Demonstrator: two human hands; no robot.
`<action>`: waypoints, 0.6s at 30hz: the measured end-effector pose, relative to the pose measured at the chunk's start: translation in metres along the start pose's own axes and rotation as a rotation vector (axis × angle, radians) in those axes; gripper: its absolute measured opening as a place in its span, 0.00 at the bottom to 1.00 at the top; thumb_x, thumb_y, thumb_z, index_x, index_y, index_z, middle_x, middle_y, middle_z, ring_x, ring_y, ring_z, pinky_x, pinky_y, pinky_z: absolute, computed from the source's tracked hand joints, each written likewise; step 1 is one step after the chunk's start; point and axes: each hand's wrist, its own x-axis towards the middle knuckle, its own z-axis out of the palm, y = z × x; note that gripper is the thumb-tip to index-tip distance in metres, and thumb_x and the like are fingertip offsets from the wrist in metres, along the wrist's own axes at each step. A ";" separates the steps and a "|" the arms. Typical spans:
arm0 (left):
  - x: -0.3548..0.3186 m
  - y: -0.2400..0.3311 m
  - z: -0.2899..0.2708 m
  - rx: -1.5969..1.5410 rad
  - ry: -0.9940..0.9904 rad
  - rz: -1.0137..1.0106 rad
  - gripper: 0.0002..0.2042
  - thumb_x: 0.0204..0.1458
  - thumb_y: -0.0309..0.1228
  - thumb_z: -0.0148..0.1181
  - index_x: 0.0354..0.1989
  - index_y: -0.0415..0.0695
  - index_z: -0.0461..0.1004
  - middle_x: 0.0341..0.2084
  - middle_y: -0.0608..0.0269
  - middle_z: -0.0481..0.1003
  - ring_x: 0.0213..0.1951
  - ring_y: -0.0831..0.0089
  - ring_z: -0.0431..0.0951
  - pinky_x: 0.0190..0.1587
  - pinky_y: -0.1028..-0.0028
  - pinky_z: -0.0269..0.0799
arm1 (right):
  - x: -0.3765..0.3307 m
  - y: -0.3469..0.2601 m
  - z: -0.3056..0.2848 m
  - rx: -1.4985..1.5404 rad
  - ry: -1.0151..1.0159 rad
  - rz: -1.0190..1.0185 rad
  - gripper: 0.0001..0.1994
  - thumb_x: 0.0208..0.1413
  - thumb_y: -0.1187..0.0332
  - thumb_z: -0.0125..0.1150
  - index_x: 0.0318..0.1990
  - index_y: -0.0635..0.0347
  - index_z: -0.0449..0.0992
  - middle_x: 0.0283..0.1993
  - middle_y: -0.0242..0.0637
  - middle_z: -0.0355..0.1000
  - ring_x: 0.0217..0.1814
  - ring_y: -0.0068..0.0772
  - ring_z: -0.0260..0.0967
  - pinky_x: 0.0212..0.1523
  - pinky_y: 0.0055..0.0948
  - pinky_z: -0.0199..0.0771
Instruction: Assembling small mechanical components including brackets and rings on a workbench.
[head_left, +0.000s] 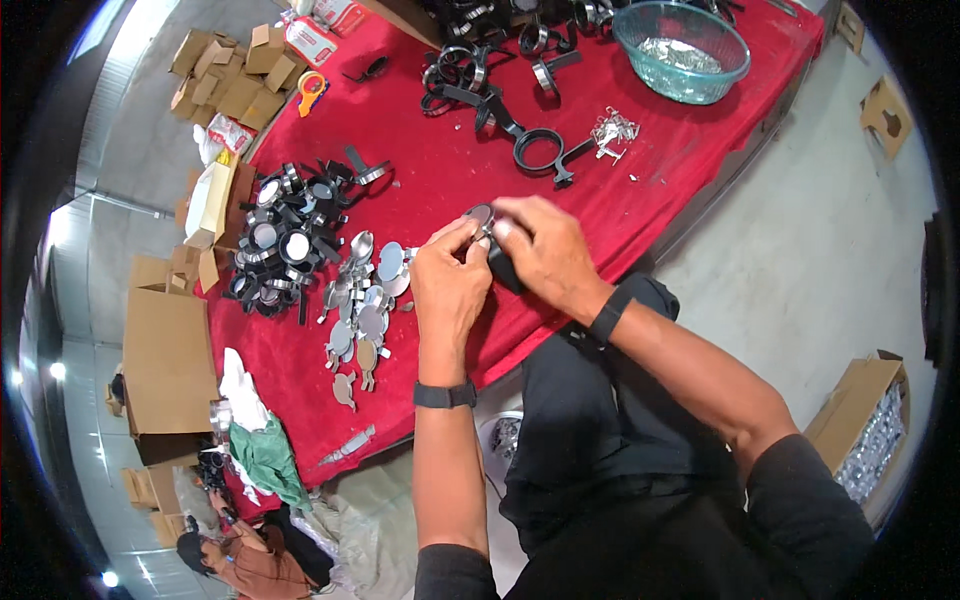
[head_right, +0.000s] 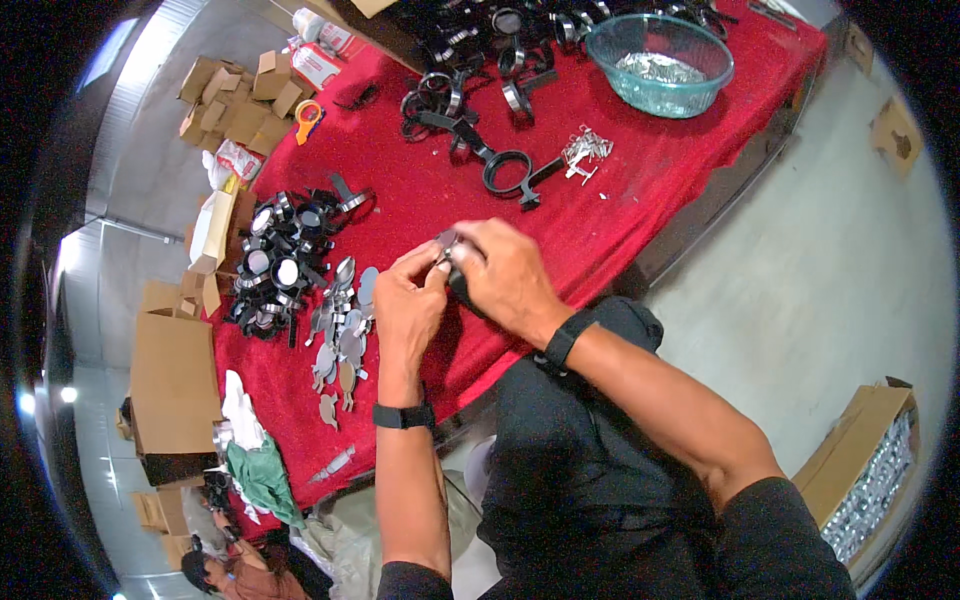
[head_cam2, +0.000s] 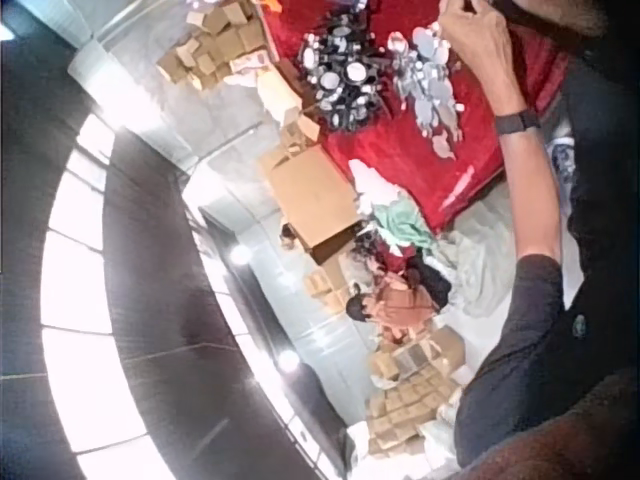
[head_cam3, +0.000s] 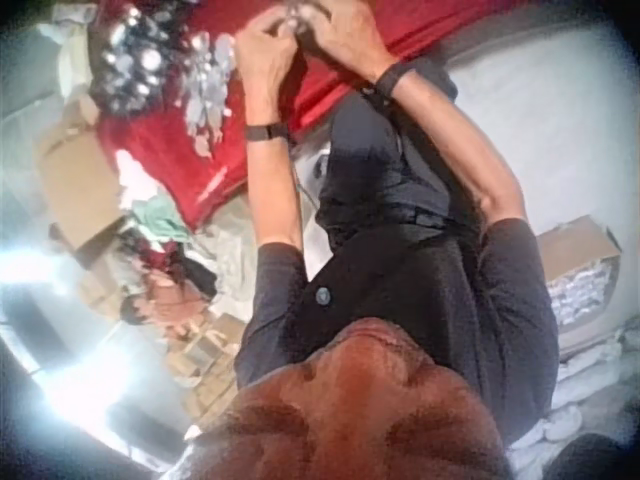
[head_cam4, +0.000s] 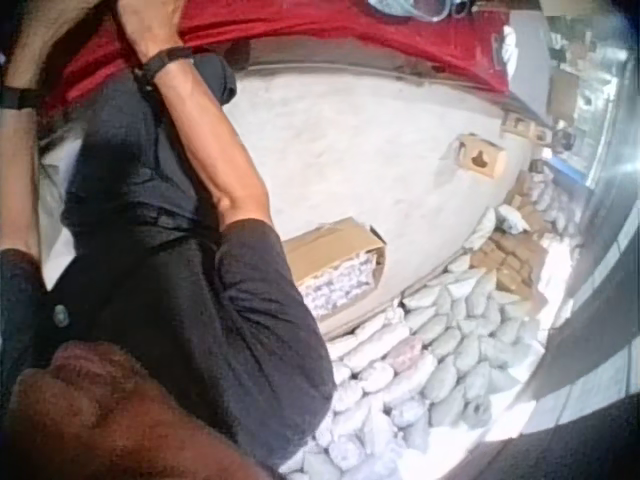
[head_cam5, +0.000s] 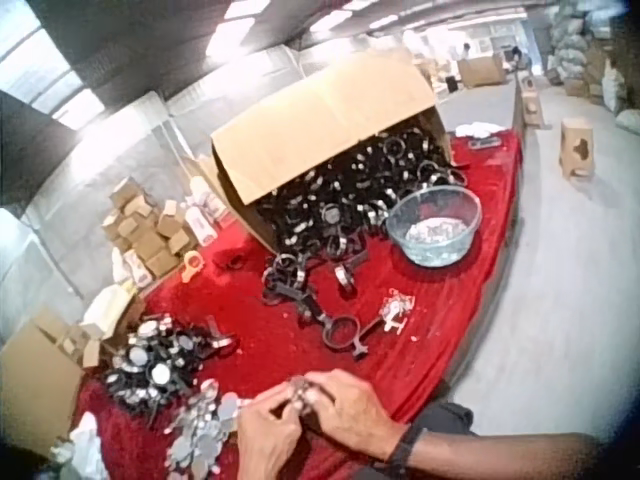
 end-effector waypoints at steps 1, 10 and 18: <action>-0.002 0.003 -0.001 -0.015 0.019 0.002 0.15 0.59 0.24 0.66 0.53 0.33 0.85 0.55 0.44 0.84 0.58 0.59 0.84 0.64 0.67 0.75 | 0.010 0.003 -0.005 -0.091 0.105 -0.036 0.13 0.62 0.70 0.64 0.52 0.65 0.82 0.46 0.55 0.80 0.50 0.57 0.79 0.53 0.49 0.79; -0.017 -0.002 -0.010 -0.026 -0.025 0.043 0.32 0.47 0.33 0.78 0.61 0.31 0.79 0.58 0.41 0.82 0.60 0.55 0.83 0.67 0.64 0.74 | 0.081 0.027 -0.066 -0.806 -0.240 0.056 0.20 0.63 0.52 0.67 0.44 0.64 0.80 0.35 0.60 0.81 0.42 0.64 0.82 0.45 0.58 0.81; -0.026 0.008 -0.003 -0.044 0.005 -0.025 0.31 0.46 0.36 0.80 0.60 0.37 0.81 0.54 0.43 0.84 0.56 0.54 0.85 0.63 0.63 0.77 | 0.065 0.023 -0.065 -0.812 -0.153 0.109 0.12 0.59 0.61 0.67 0.38 0.62 0.80 0.36 0.54 0.82 0.41 0.61 0.82 0.45 0.57 0.80</action>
